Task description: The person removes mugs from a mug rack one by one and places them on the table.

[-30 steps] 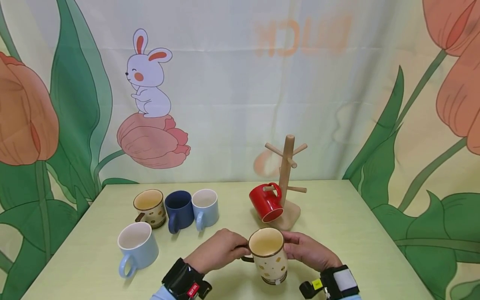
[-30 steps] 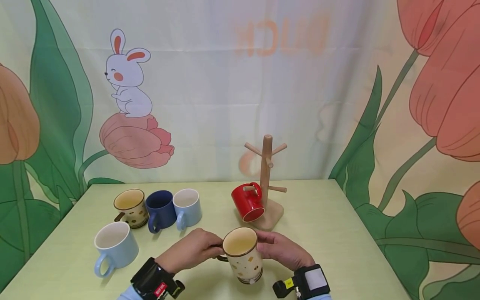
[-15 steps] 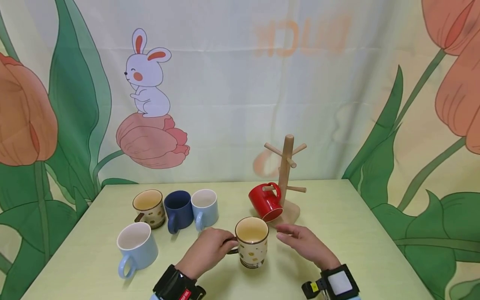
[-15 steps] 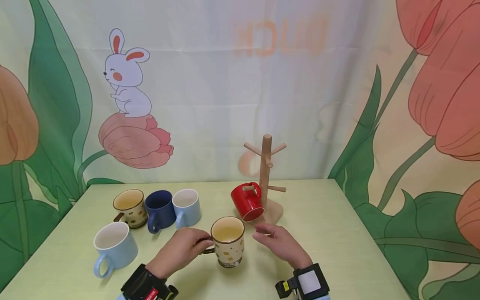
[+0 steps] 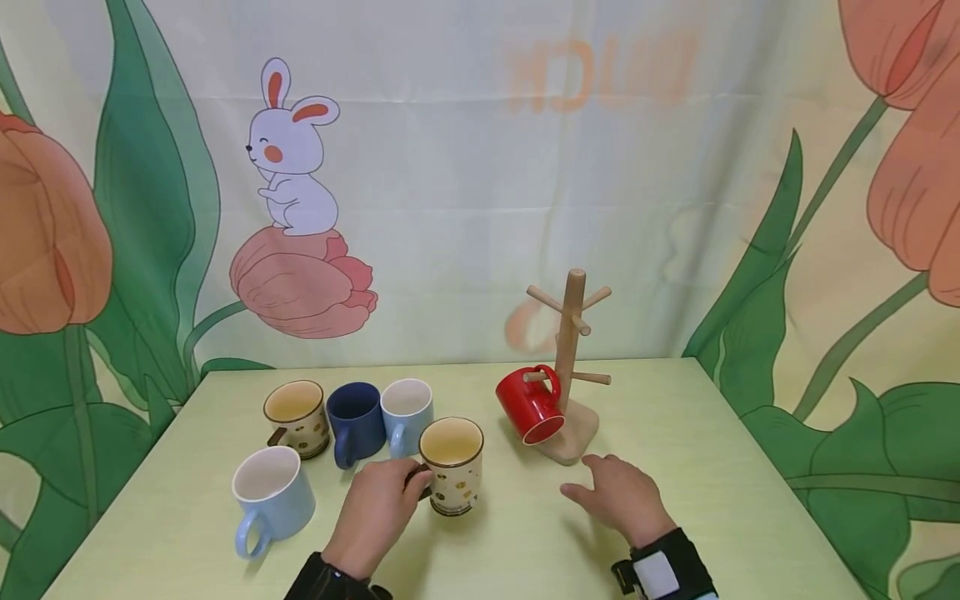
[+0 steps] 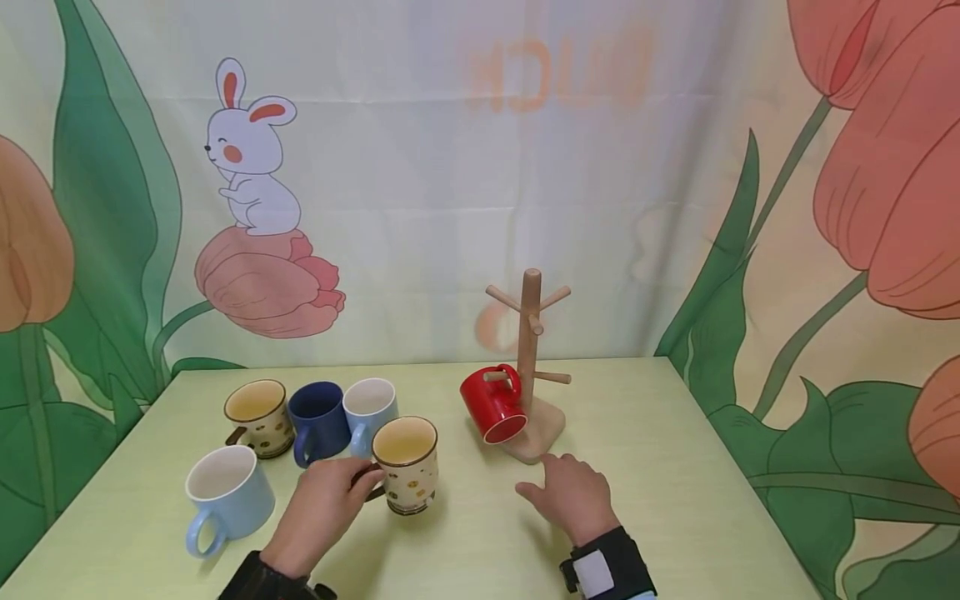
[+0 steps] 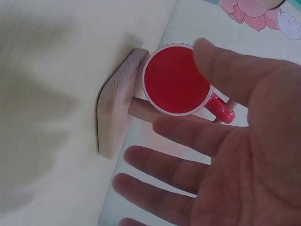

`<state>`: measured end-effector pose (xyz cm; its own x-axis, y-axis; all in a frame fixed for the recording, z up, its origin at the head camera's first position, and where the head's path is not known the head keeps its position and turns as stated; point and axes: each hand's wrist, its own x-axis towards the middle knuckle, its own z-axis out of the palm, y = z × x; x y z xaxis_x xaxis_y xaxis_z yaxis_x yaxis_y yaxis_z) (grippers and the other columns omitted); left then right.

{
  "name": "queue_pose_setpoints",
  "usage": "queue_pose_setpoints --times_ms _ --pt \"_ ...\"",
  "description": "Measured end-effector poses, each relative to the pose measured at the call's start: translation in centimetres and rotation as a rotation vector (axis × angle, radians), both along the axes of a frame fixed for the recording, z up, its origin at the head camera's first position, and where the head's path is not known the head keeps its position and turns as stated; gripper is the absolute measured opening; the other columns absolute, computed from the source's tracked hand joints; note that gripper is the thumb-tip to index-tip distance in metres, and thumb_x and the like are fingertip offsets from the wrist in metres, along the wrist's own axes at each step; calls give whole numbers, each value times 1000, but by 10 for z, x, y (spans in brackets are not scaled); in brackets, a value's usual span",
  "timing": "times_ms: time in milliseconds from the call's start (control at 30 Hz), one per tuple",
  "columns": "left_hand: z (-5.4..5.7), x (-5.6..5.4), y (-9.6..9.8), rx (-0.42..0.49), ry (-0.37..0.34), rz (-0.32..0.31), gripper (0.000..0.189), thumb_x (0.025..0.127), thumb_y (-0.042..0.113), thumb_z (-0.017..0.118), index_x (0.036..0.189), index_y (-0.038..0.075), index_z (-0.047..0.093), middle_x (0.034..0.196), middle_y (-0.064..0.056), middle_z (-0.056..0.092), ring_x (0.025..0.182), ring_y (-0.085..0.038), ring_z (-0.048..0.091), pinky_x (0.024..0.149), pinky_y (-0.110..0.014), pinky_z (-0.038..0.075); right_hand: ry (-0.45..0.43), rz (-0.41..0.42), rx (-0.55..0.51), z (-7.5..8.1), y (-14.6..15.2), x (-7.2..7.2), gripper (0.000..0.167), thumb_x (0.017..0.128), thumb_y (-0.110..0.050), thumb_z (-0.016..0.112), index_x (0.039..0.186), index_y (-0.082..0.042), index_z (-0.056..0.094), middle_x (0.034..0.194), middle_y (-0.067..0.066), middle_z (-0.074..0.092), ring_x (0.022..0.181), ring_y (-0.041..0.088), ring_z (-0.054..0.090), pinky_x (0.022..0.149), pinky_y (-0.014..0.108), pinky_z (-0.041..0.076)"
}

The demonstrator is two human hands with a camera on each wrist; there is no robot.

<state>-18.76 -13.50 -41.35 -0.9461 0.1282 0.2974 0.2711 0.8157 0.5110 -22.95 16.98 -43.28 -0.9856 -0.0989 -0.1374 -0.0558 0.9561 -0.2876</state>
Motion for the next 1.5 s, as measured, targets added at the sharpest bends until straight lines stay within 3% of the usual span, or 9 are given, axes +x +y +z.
queue_pose_setpoints --times_ms 300,600,867,1167,1500 --pt "2 10 -29 -3 -16 168 19 94 18 68 76 11 67 61 4 51 57 -15 46 56 -33 38 -40 3 10 1 -1 1 62 89 -48 70 127 0 63 116 20 66 111 39 61 91 59 48" --pt "2 24 -62 -7 -83 240 25 96 17 63 72 10 63 61 2 50 58 -18 45 56 -34 37 -48 1 -6 0 -1 -1 63 89 -49 69 129 0 62 119 21 66 113 40 60 92 59 47" --pt "0 26 -82 -40 -145 371 24 96 20 63 79 3 66 70 -10 62 61 -30 57 57 -48 44 -53 1 -19 0 -1 -2 63 89 -49 69 128 0 62 118 20 66 112 39 60 92 59 47" --pt "-16 23 -86 -16 -119 431 22 95 17 63 83 -2 63 83 -28 66 71 -47 64 58 -57 46 -52 8 -22 1 -1 -1 63 90 -49 68 129 0 62 120 21 65 114 40 59 92 59 47" --pt "-25 24 -85 -18 -104 453 24 94 16 63 83 -5 63 81 -31 64 70 -52 63 56 -59 45 -63 5 -32 -3 -1 -2 62 90 -48 68 129 0 61 121 20 65 115 40 59 94 58 46"
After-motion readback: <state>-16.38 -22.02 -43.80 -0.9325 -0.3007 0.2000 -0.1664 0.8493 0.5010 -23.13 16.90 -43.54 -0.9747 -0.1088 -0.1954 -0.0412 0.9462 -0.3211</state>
